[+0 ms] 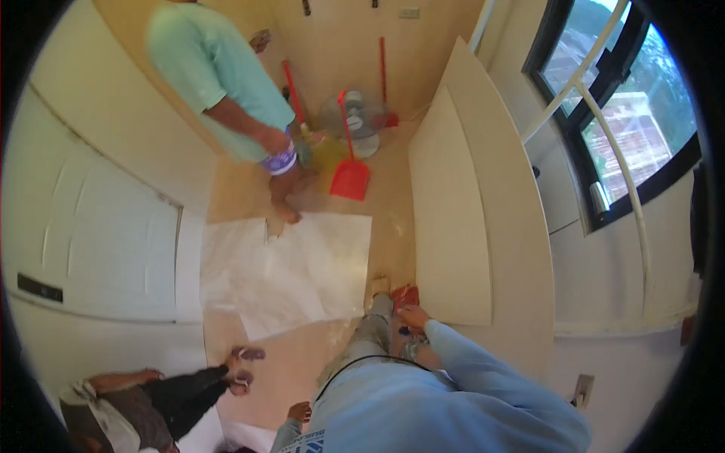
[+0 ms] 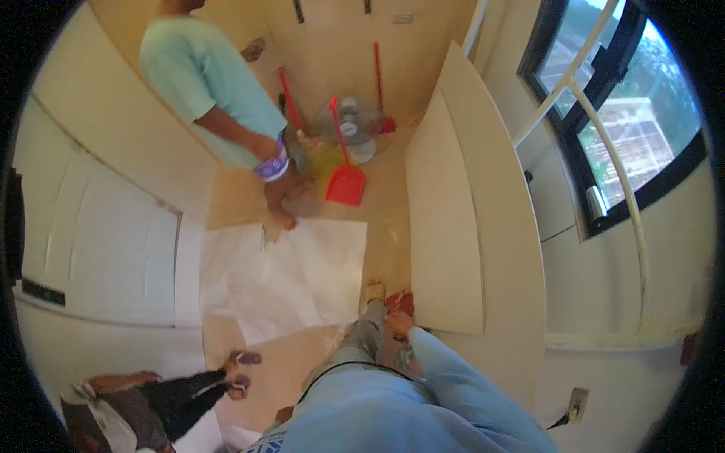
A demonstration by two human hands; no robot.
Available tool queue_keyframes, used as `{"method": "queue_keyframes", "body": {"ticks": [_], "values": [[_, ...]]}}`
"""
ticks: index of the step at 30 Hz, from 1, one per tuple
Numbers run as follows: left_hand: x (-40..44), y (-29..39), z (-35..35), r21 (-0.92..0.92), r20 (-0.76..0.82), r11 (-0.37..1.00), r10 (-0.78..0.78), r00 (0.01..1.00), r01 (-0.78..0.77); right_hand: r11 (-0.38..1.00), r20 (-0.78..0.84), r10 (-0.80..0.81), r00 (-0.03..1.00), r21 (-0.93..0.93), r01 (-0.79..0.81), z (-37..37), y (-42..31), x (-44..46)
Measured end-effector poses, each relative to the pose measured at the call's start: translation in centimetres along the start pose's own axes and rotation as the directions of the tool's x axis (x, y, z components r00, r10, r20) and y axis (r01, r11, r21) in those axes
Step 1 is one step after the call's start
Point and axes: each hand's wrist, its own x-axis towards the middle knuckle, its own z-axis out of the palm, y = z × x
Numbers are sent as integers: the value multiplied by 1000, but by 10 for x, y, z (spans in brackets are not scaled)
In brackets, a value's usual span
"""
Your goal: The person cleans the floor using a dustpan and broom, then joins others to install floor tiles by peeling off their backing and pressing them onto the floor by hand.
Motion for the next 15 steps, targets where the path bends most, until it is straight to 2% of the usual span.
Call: {"method": "queue_keyframes", "body": {"ticks": [2, 3, 5, 7, 10, 12, 15], "values": [[9, 105, 26, 50, -24, 997, 61, 998, -60, 999, -83, -23, 996, 27, 25, -53, -11, -10], [11, 160, 42, 82, -47, 991, 115, 992, -110, 995, -105, 78, 991, 71, -71, -78, -25, -18], [16, 260, 90, 44, 10, 946, 320, 947, -320, 924, -110, 356, 928, 193, -331, -122, -66, -30], [-8, 355, 153, 108, 45, 860, 497, 867, -499, 867, -117, 463, 878, 266, -422, -163, -118, -37], [-62, 468, 246, 148, 188, 710, 664, 724, -689, 890, -142, 403, 904, 289, -352, -224, -157, 8], [-83, 529, 289, 131, 290, 613, 728, 621, -779, 912, -196, 302, 933, 346, -222, -255, -226, 22], [-121, 610, 352, 56, 371, 514, 785, 496, -856, 951, -286, 98, 953, 309, -5, -298, -293, 78]]}}
